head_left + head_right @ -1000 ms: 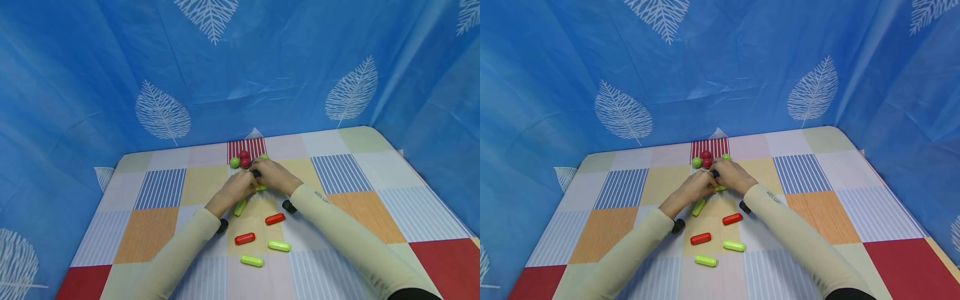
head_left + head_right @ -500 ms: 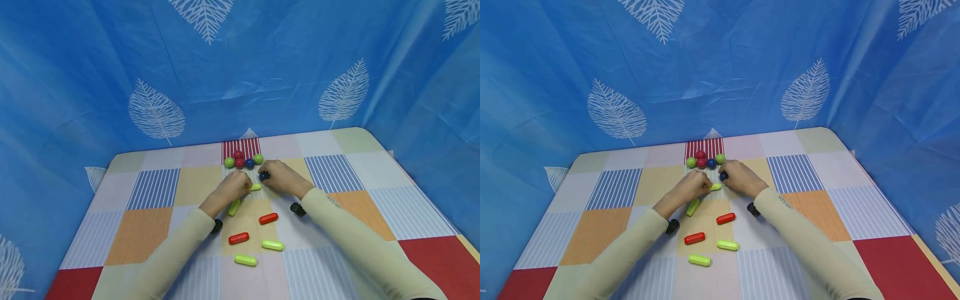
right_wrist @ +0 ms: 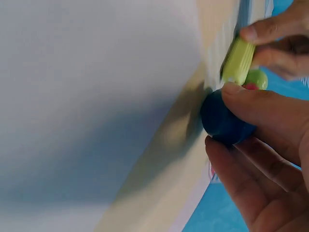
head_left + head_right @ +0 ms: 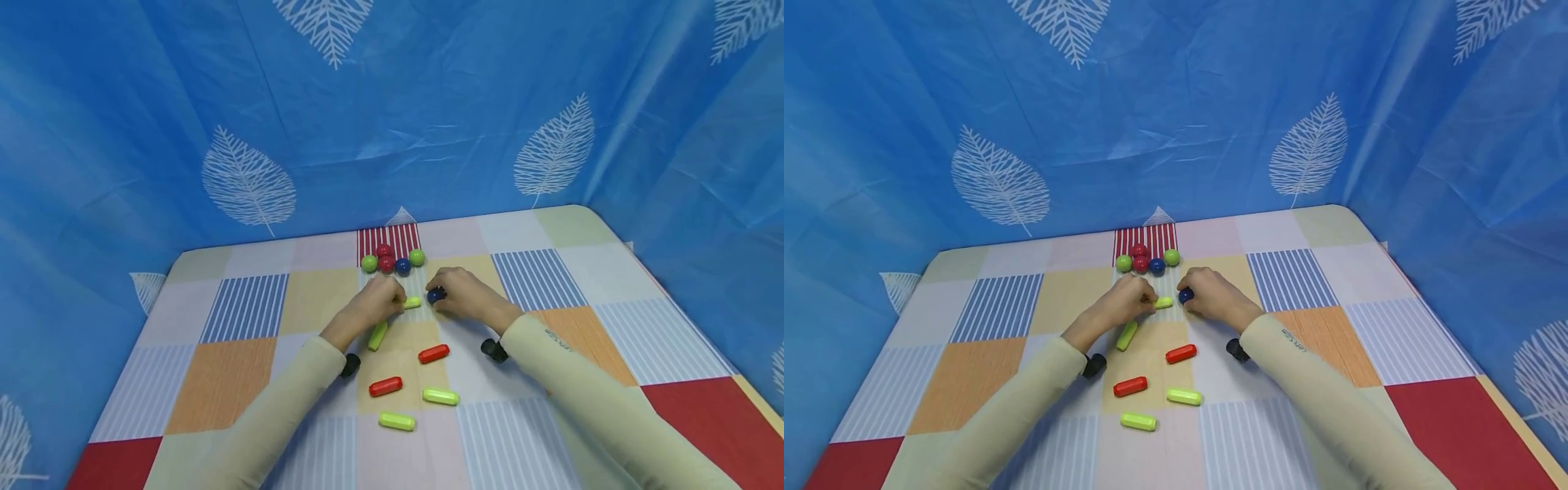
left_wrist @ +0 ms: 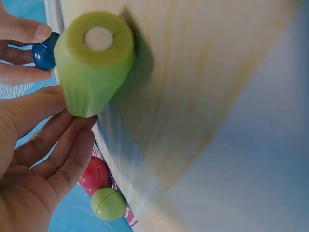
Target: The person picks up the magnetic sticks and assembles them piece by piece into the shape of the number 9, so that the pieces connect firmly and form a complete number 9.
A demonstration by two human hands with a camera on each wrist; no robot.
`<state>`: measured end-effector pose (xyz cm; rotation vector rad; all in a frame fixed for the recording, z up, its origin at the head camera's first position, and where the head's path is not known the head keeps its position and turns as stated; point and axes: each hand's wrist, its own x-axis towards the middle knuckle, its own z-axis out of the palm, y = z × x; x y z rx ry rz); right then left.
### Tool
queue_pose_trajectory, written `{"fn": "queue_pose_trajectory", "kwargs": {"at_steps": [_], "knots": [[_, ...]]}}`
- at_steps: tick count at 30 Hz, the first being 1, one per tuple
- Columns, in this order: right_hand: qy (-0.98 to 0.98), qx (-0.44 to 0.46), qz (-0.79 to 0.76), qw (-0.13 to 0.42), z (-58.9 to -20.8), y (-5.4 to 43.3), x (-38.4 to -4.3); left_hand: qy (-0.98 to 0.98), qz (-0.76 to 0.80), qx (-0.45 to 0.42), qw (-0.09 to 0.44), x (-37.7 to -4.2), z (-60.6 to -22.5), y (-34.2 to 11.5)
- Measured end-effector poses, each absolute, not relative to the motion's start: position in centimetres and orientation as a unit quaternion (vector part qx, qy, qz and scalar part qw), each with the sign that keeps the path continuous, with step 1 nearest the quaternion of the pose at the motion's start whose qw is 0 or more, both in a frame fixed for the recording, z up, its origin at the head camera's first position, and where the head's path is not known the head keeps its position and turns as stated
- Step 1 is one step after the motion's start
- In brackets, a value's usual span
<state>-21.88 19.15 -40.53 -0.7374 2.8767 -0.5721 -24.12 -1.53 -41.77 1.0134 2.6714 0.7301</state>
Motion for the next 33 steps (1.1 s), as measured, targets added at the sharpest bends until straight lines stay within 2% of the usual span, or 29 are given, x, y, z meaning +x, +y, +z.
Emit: {"fn": "queue_pose_trajectory", "kwargs": {"at_steps": [17,25,33], "knots": [[0.948,-0.244,-0.192,0.069,-40.5,17.7,-22.0,0.902,0.231,0.351,0.101,-24.6,-41.8,-1.9],[0.946,-0.256,-0.186,0.067,-40.4,17.0,-22.2,0.901,0.232,0.362,0.05,-24.2,-40.7,-2.8],[0.946,-0.243,-0.203,0.066,-40.7,17.5,-22.1,0.904,0.228,0.356,0.06,-24.1,-41.3,-2.4]]}}
